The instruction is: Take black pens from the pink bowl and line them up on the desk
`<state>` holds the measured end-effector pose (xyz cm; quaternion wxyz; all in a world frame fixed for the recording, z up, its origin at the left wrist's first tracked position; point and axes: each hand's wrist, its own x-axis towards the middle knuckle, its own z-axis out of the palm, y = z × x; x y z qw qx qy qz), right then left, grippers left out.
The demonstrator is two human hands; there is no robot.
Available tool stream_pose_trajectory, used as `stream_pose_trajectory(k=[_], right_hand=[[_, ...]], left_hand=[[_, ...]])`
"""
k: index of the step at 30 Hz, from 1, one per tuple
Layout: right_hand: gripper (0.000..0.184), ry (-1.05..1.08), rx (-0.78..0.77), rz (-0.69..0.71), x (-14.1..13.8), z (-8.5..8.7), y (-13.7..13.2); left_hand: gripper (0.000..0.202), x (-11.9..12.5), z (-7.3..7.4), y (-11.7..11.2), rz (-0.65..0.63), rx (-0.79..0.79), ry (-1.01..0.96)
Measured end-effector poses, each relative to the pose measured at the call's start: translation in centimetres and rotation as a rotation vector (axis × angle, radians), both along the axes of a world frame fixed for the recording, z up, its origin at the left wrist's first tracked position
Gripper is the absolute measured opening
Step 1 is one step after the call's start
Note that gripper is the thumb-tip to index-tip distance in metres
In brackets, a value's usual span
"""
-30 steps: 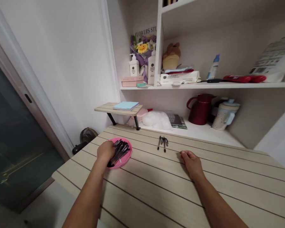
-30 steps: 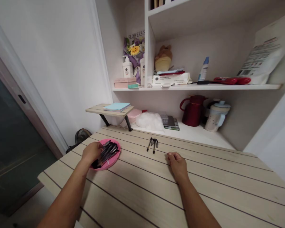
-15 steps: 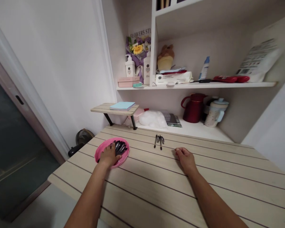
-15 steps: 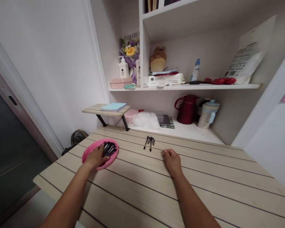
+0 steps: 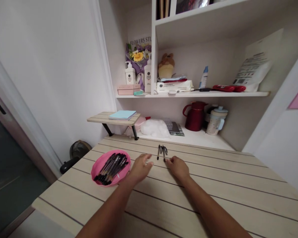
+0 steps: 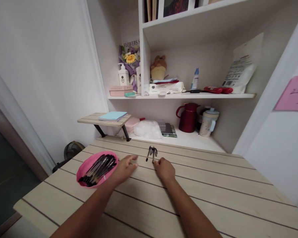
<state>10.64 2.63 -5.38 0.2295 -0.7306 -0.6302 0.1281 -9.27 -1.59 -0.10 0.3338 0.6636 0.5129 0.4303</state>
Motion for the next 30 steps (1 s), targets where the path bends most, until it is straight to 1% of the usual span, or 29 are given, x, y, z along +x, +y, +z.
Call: stream_pose_trajectory(k=[1, 2, 4, 6, 8, 10, 13, 14, 17, 19, 21, 23, 24, 25, 28, 30], right_hand=[[0.038, -0.044, -0.028, -0.010, -0.7, 0.4, 0.3], [0.039, -0.079, -0.048, -0.017, -1.4, 0.8, 0.7], [0.039, -0.124, -0.066, -0.019, -2.5, 1.2, 1.4], [0.033, -0.134, -0.066, -0.016, -3.1, 1.2, 2.0], [0.028, -0.130, -0.060, -0.017, -3.2, 1.2, 2.4], [0.027, -0.123, -0.053, -0.032, -3.0, 1.1, 2.5], [0.030, -0.087, -0.034, -0.053, -2.6, 0.9, 1.8], [0.031, -0.048, -0.007, -0.034, -2.5, 0.8, 1.4], [0.028, 0.136, 0.124, 0.137, -2.8, 0.2, -0.6], [0.025, 0.248, 0.189, 0.268, -3.0, -0.4, -2.0], [0.024, 0.321, 0.201, 0.385, -2.9, -0.8, -2.7], [0.026, 0.343, 0.196, 0.433, -2.3, -1.0, -2.4], [0.028, 0.328, 0.193, 0.403, -1.8, -0.9, -1.9], [0.029, 0.297, 0.190, 0.336, -1.3, -0.8, -1.1], [0.024, 0.149, 0.145, 0.062, 0.1, -0.2, 1.6], [0.024, 0.053, 0.087, -0.037, 0.3, 0.2, 3.2]], left_hand=[[0.026, 1.6, -0.9, 0.5, -0.003, -0.098, -0.207], [0.018, 3.1, -1.8, 1.0, 0.049, -0.185, -0.406], [0.008, 5.3, -3.7, 2.1, 0.102, -0.218, -0.501], [0.007, 6.5, -5.3, 3.0, 0.151, -0.222, -0.555], [0.011, 6.9, -6.4, 3.5, 0.167, -0.233, -0.602], [0.011, 6.7, -7.0, 3.9, 0.153, -0.248, -0.645], [0.008, 6.2, -7.1, 4.0, 0.132, -0.261, -0.700], [0.011, 6.1, -7.0, 3.9, 0.127, -0.265, -0.719], [0.032, 6.0, -6.5, 3.7, 0.077, -0.284, -0.852], [0.041, 6.0, -6.1, 3.5, 0.017, -0.304, -0.978], [0.041, 6.0, -5.9, 3.3, -0.027, -0.319, -1.065], [0.038, 6.0, -5.7, 3.3, -0.026, -0.330, -1.112], [0.037, 5.9, -5.6, 3.3, -0.012, -0.336, -1.127], [0.035, 5.9, -5.5, 3.3, 0.006, -0.342, -1.136], [0.034, 5.9, -5.5, 3.3, 0.031, -0.350, -1.129], [0.034, 6.0, -5.6, 3.4, 0.026, -0.341, -1.099]])
